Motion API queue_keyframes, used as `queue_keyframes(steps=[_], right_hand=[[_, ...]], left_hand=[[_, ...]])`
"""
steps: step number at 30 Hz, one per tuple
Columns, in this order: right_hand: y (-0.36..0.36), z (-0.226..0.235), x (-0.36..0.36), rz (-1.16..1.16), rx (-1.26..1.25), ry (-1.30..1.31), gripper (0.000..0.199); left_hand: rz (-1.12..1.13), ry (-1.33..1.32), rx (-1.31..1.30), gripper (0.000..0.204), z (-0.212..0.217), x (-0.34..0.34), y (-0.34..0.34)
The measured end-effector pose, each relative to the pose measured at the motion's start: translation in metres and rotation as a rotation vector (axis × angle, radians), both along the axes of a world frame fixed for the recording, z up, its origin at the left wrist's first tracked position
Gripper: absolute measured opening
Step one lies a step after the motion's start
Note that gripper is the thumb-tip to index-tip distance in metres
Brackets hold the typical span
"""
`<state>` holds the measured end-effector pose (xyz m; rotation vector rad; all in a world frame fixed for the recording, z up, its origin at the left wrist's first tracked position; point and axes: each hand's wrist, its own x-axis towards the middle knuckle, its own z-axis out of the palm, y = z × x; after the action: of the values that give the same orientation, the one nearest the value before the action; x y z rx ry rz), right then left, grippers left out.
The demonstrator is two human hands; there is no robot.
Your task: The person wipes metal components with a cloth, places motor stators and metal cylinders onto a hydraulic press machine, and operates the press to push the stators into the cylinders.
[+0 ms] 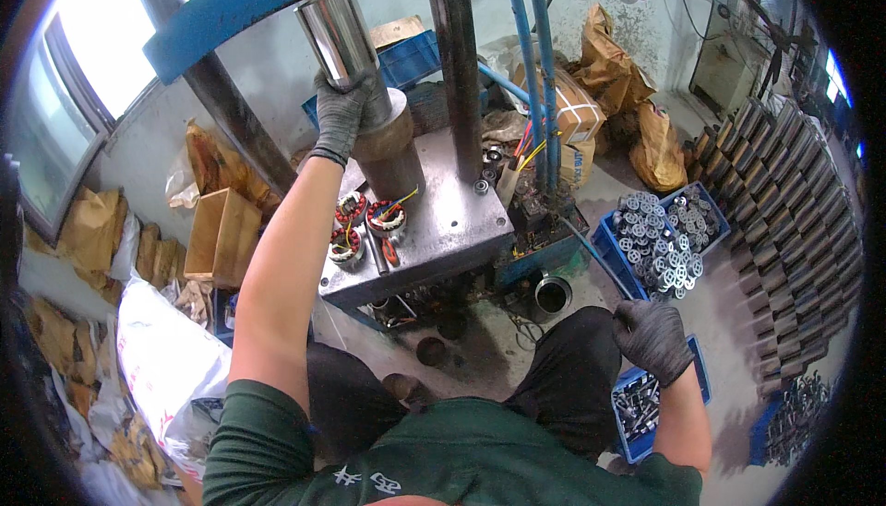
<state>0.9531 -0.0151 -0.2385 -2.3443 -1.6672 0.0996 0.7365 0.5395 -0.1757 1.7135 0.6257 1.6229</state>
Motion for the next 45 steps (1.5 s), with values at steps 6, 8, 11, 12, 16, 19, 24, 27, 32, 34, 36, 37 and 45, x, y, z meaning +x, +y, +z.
queue_keyframes(steps=[6,8,11,12,16,19,24,27,32,34,36,37,45], right_hand=[[0.002,-0.005,-0.003,0.001,0.048,-0.034,0.013],[0.002,-0.008,-0.003,-0.003,0.035,-0.072,0.012],[0.000,-0.012,0.000,-0.005,0.063,-0.084,0.010],[-0.001,-0.013,0.000,0.010,0.076,-0.076,0.009],[-0.002,-0.014,0.001,0.014,0.098,-0.069,0.009],[-0.002,-0.013,0.000,-0.009,0.093,-0.084,0.009],[-0.002,-0.012,-0.001,-0.014,0.079,-0.071,0.011],[-0.002,-0.013,-0.001,-0.018,0.085,-0.059,0.011],[-0.001,-0.014,0.000,-0.018,0.091,-0.085,0.012],[-0.001,-0.013,-0.001,-0.018,0.054,-0.114,0.011],[-0.001,-0.011,-0.001,0.001,0.060,-0.084,0.012],[-0.002,-0.010,-0.001,0.017,0.068,-0.057,0.014],[-0.002,-0.007,0.003,0.071,-0.029,-0.058,0.020]], left_hand=[[0.041,0.090,0.050,0.099,-0.006,-0.007,0.009],[0.019,0.084,0.028,0.101,-0.007,-0.007,0.010],[-0.023,0.033,0.021,0.087,-0.008,-0.005,0.010],[-0.019,0.027,0.022,0.087,-0.008,-0.005,0.010],[0.009,0.059,0.014,0.084,-0.005,-0.006,0.009],[0.021,0.076,0.024,0.088,-0.001,-0.008,0.004],[-0.026,0.066,-0.085,0.091,0.003,-0.009,-0.006],[-0.009,0.111,-0.105,0.087,0.003,-0.009,-0.005],[-0.006,0.089,-0.034,0.081,-0.002,-0.011,0.003],[-0.058,0.041,-0.067,0.080,-0.005,-0.015,0.007],[-0.112,0.000,-0.108,0.080,-0.008,-0.016,0.009],[-0.096,0.024,-0.116,0.079,-0.009,-0.017,0.010],[-0.121,0.040,-0.165,0.072,-0.010,-0.019,0.008]])
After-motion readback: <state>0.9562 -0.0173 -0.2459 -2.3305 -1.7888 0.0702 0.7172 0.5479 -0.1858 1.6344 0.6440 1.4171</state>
